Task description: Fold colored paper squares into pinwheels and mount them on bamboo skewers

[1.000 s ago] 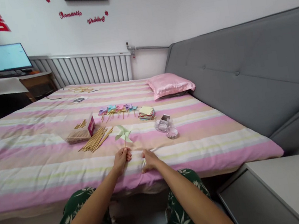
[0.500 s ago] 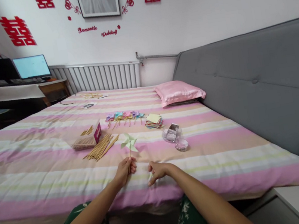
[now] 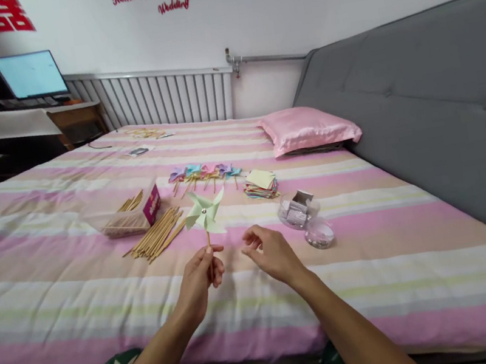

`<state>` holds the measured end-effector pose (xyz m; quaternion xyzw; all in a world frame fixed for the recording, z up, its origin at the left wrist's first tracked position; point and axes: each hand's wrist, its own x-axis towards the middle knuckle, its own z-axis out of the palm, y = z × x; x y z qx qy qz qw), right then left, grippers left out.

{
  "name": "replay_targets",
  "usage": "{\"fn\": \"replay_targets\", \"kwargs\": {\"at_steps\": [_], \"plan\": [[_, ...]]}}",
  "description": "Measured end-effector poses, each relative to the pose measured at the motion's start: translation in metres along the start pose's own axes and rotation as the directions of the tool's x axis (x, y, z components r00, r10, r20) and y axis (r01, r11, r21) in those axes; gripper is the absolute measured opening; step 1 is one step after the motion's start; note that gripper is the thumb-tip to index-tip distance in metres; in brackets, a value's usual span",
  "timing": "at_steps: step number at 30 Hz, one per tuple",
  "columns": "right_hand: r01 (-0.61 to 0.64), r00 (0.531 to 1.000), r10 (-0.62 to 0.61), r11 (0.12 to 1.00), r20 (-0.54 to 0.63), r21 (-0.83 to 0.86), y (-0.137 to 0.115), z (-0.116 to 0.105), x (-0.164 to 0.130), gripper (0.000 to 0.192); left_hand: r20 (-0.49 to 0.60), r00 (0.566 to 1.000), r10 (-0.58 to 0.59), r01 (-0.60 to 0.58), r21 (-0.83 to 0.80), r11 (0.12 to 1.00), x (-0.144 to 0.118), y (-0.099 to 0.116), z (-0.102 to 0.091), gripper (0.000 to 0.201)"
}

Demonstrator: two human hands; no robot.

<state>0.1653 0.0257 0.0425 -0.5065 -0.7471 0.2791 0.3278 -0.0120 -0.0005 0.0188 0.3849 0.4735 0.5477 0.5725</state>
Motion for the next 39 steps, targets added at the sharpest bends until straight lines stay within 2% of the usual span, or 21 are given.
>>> {"fn": "replay_targets", "kwargs": {"at_steps": [2, 4, 8, 10, 13, 14, 15, 16, 17, 18, 20, 21, 23, 25, 28, 30, 33, 35, 39], "plan": [[0.045, 0.977, -0.034, 0.998, -0.209, 0.047, 0.000, -0.001, -0.007, 0.015, 0.026, 0.999, -0.044, 0.044, -0.004, 0.999, -0.013, 0.000, 0.001, 0.037], [0.058, 0.943, -0.033, 0.996, -0.332, 0.067, 0.000, 0.000, -0.015, 0.017, 0.029, 0.994, -0.107, 0.107, 0.012, 0.994, -0.023, -0.002, 0.003, 0.036], [0.110, 0.893, -0.093, 0.994, -0.441, 0.013, -0.005, 0.003, -0.022, 0.017, 0.115, 0.976, -0.183, 0.176, 0.069, 0.982, -0.037, -0.003, 0.011, 0.037], [0.141, 0.836, -0.154, 0.988, -0.527, -0.065, -0.008, 0.004, -0.024, 0.023, 0.144, 0.968, -0.204, 0.191, 0.096, 0.977, -0.040, -0.005, 0.014, 0.038], [0.163, 0.725, -0.268, 0.962, -0.634, -0.219, -0.012, 0.002, -0.026, 0.033, 0.158, 0.965, -0.210, 0.191, 0.126, 0.973, -0.040, -0.006, 0.014, 0.039], [0.176, 0.699, -0.303, 0.951, -0.647, -0.255, -0.013, 0.001, -0.027, 0.032, 0.156, 0.966, -0.204, 0.184, 0.134, 0.974, -0.040, -0.007, 0.013, 0.038], [0.197, 0.694, -0.330, 0.942, -0.640, -0.272, -0.015, 0.001, -0.028, 0.029, 0.152, 0.969, -0.195, 0.174, 0.142, 0.975, -0.040, -0.007, 0.012, 0.038], [0.223, 0.716, -0.339, 0.939, -0.610, -0.260, -0.016, 0.001, -0.029, 0.024, 0.146, 0.972, -0.183, 0.162, 0.148, 0.976, -0.039, -0.008, 0.012, 0.037], [0.243, 0.763, -0.317, 0.948, -0.564, -0.205, -0.018, 0.002, -0.031, 0.019, 0.141, 0.975, -0.171, 0.149, 0.155, 0.977, -0.039, -0.008, 0.011, 0.037], [0.242, 0.830, -0.258, 0.965, -0.495, -0.098, -0.020, 0.004, -0.032, 0.017, 0.137, 0.978, -0.159, 0.136, 0.160, 0.978, -0.039, -0.008, 0.011, 0.037], [0.127, 0.956, -0.055, 0.962, -0.287, 0.241, -0.024, 0.009, -0.034, 0.020, 0.134, 0.982, -0.136, 0.114, 0.166, 0.980, -0.040, -0.009, 0.010, 0.036], [0.024, 0.985, 0.051, 0.906, -0.166, 0.422, -0.026, 0.012, -0.035, 0.024, 0.132, 0.983, -0.127, 0.104, 0.168, 0.980, -0.040, -0.010, 0.011, 0.036], [-0.153, 0.983, 0.181, 0.700, 0.035, 0.697, -0.029, 0.016, -0.035, 0.034, 0.131, 0.985, -0.112, 0.089, 0.168, 0.982, -0.041, -0.011, 0.012, 0.036], [-0.236, 0.966, 0.213, 0.483, 0.148, 0.843, -0.032, 0.018, -0.036, 0.040, 0.138, 0.985, -0.106, 0.082, 0.164, 0.983, -0.042, -0.012, 0.013, 0.036], [-0.305, 0.944, 0.200, 0.225, 0.263, 0.925, -0.036, 0.017, -0.037, 0.041, 0.140, 0.986, -0.090, 0.067, 0.158, 0.985, -0.042, -0.013, 0.015, 0.033], [-0.350, 0.927, 0.174, 0.092, 0.331, 0.932, -0.037, 0.016, -0.037, 0.039, 0.130, 0.990, -0.060, 0.039, 0.159, 0.987, -0.042, -0.014, 0.016, 0.031], [-0.391, 0.910, 0.131, -0.049, 0.394, 0.919, -0.038, 0.015, -0.037, 0.036, 0.121, 0.992, -0.026, 0.007, 0.158, 0.987, -0.041, -0.015, 0.016, 0.029], [-0.412, 0.901, 0.102, -0.109, 0.423, 0.905, -0.038, 0.015, -0.037, 0.032, 0.116, 0.993, -0.016, -0.002, 0.154, 0.988, -0.040, -0.016, 0.016, 0.028], [-0.447, 0.889, 0.050, -0.130, 0.456, 0.885, -0.038, 0.016, -0.036, 0.026, 0.110, 0.994, -0.003, -0.013, 0.149, 0.989, -0.041, -0.017, 0.018, 0.025]]}}
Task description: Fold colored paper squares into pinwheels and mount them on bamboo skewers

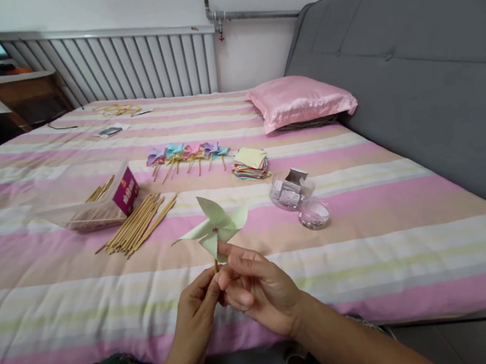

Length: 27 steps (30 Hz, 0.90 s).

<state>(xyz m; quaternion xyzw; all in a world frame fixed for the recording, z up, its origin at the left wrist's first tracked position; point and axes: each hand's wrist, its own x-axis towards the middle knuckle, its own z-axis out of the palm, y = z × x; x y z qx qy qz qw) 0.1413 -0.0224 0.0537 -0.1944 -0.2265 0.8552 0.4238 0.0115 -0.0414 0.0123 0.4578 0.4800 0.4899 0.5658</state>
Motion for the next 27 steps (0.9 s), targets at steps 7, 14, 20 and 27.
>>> {"fn": "replay_targets", "kwargs": {"at_steps": [7, 14, 20, 27], "plan": [[0.062, 0.990, -0.086, 0.976, -0.108, -0.208, 0.003, 0.004, -0.005, 0.042, 0.024, 0.999, -0.030, 0.030, -0.026, 0.999, 0.003, 0.002, -0.003, 0.030], [0.176, 0.827, -0.544, 0.490, -0.142, -0.854, -0.004, -0.003, -0.006, 0.047, -0.016, 0.996, -0.085, 0.087, 0.129, 0.988, 0.008, 0.009, -0.019, 0.036], [0.111, 0.785, -0.606, 0.343, -0.130, -0.933, -0.007, -0.013, 0.000, 0.038, -0.005, 0.999, -0.038, 0.038, 0.224, 0.974, 0.010, 0.010, -0.018, 0.035], [0.076, 0.873, -0.433, 0.578, -0.226, -0.813, -0.011, -0.014, 0.002, 0.040, 0.016, 1.000, 0.008, -0.013, 0.348, 0.938, 0.009, 0.007, -0.019, 0.035]]}}
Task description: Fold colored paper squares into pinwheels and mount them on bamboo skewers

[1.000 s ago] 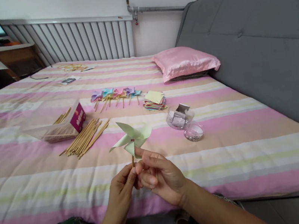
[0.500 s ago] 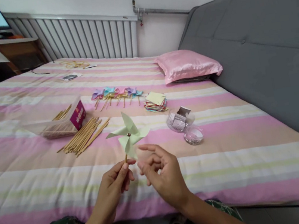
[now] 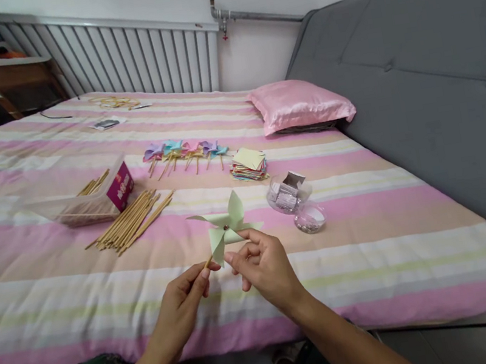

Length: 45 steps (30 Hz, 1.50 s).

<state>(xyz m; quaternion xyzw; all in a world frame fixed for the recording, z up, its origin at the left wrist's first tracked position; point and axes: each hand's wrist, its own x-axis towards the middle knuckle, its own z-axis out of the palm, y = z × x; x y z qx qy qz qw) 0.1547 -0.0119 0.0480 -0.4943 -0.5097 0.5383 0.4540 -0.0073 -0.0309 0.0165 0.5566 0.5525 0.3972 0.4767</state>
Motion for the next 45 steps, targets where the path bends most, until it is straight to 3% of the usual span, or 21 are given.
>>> {"fn": "replay_targets", "kwargs": {"at_steps": [4, 9, 12, 15, 18, 21, 25, 28, 37, 41, 45], "plan": [[-0.051, 0.995, 0.038, 0.989, 0.092, 0.136, -0.003, -0.002, 0.000, 0.037, -0.010, 1.000, 0.005, -0.005, 0.018, 1.000, 0.000, 0.000, 0.000, 0.034], [-0.049, 0.989, 0.023, 0.983, 0.149, 0.174, -0.001, -0.001, -0.002, 0.032, 0.010, 1.000, 0.000, 0.000, 0.001, 1.000, 0.002, -0.001, -0.001, 0.038], [0.015, 0.997, -0.021, 0.996, 0.074, 0.091, -0.001, 0.001, -0.005, 0.043, 0.004, 1.000, -0.028, 0.028, -0.033, 0.999, 0.002, -0.001, -0.004, 0.040], [0.136, 0.988, -0.144, 0.983, -0.059, -0.122, 0.000, 0.001, -0.005, 0.040, -0.014, 0.998, -0.055, 0.054, -0.074, 0.996, 0.002, 0.000, -0.006, 0.041], [0.240, 0.937, -0.312, 0.903, -0.160, -0.356, 0.003, -0.001, -0.001, 0.031, -0.003, 0.998, -0.060, 0.059, -0.107, 0.993, 0.002, 0.002, -0.007, 0.040], [0.302, 0.848, -0.478, 0.790, -0.228, -0.534, 0.009, -0.002, 0.003, 0.026, 0.028, 0.997, -0.067, 0.070, -0.135, 0.988, 0.001, 0.004, -0.006, 0.038], [0.339, 0.743, -0.615, 0.685, -0.263, -0.645, 0.013, -0.004, 0.006, 0.015, 0.045, 0.995, -0.086, 0.092, -0.156, 0.983, -0.001, 0.004, -0.005, 0.037], [0.360, 0.705, -0.663, 0.639, -0.250, -0.680, 0.012, -0.005, 0.006, 0.009, 0.037, 0.995, -0.091, 0.095, -0.166, 0.981, -0.001, 0.005, -0.004, 0.037], [0.379, 0.788, -0.600, 0.649, -0.138, -0.659, 0.014, 0.011, -0.004, 0.010, 0.017, 0.998, -0.061, 0.063, -0.180, 0.982, -0.001, 0.006, -0.002, 0.037], [0.410, 0.784, -0.612, 0.634, -0.102, -0.655, 0.015, 0.013, -0.006, 0.010, 0.007, 0.999, -0.035, 0.035, -0.125, 0.992, -0.001, 0.005, -0.003, 0.038], [0.386, 0.755, -0.614, 0.699, -0.230, -0.602, 0.009, 0.006, -0.007, 0.018, -0.018, 1.000, -0.016, 0.016, -0.026, 1.000, 0.001, 0.004, -0.007, 0.037]]}}
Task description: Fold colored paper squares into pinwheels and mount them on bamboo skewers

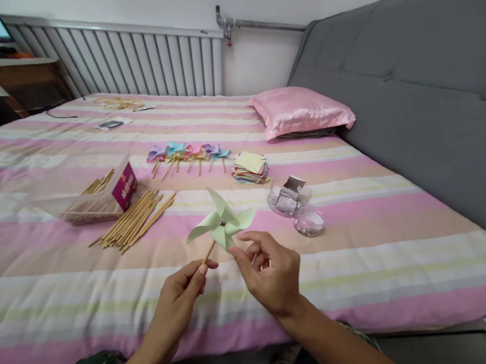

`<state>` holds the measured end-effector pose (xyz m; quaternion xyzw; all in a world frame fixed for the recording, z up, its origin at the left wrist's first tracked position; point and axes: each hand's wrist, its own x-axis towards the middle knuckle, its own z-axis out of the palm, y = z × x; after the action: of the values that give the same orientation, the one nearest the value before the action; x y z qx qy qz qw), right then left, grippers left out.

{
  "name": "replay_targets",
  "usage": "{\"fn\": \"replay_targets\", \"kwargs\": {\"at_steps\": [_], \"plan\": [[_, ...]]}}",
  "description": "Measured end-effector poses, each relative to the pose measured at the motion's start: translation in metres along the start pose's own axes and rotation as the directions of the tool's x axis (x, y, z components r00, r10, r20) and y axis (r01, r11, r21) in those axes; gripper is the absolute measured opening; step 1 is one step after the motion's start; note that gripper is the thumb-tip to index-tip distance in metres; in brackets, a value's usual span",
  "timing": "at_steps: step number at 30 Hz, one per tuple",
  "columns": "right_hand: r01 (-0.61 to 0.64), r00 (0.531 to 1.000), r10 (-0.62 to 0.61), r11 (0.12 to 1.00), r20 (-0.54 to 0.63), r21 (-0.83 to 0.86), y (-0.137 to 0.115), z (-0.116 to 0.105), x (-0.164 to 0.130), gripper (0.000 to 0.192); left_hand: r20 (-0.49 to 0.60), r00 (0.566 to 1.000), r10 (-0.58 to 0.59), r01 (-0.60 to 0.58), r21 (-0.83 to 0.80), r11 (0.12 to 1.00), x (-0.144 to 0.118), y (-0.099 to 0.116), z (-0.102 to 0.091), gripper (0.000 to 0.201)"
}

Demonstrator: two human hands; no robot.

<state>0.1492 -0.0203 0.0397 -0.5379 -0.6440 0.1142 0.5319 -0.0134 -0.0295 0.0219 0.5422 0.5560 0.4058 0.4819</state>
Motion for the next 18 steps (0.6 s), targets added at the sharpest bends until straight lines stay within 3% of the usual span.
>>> {"fn": "replay_targets", "kwargs": {"at_steps": [4, 14, 16, 18], "plan": [[-0.102, 0.994, 0.100, 0.994, 0.052, 0.031, 0.0009, -0.0042, 0.0057, 0.026, -0.019, 0.999, 0.026, -0.024, 0.070, 0.997, 0.0012, 0.0005, -0.0018, 0.035], [-0.220, 0.957, 0.203, 0.974, 0.206, 0.061, 0.0061, 0.0018, 0.0078, 0.017, 0.015, 1.000, 0.022, -0.023, 0.068, 0.997, -0.0002, 0.0011, 0.0021, 0.037], [-0.207, 0.968, 0.193, 0.975, 0.158, 0.075, 0.0032, -0.0007, 0.0072, 0.025, 0.012, 1.000, 0.015, -0.016, 0.043, 0.999, 0.0022, -0.0001, 0.0002, 0.037], [-0.156, 0.988, 0.155, 0.983, 0.018, 0.095, -0.0015, -0.0078, 0.0053, 0.033, -0.011, 1.000, 0.007, -0.007, 0.000, 1.000, 0.0055, -0.0013, -0.0029, 0.038]]}}
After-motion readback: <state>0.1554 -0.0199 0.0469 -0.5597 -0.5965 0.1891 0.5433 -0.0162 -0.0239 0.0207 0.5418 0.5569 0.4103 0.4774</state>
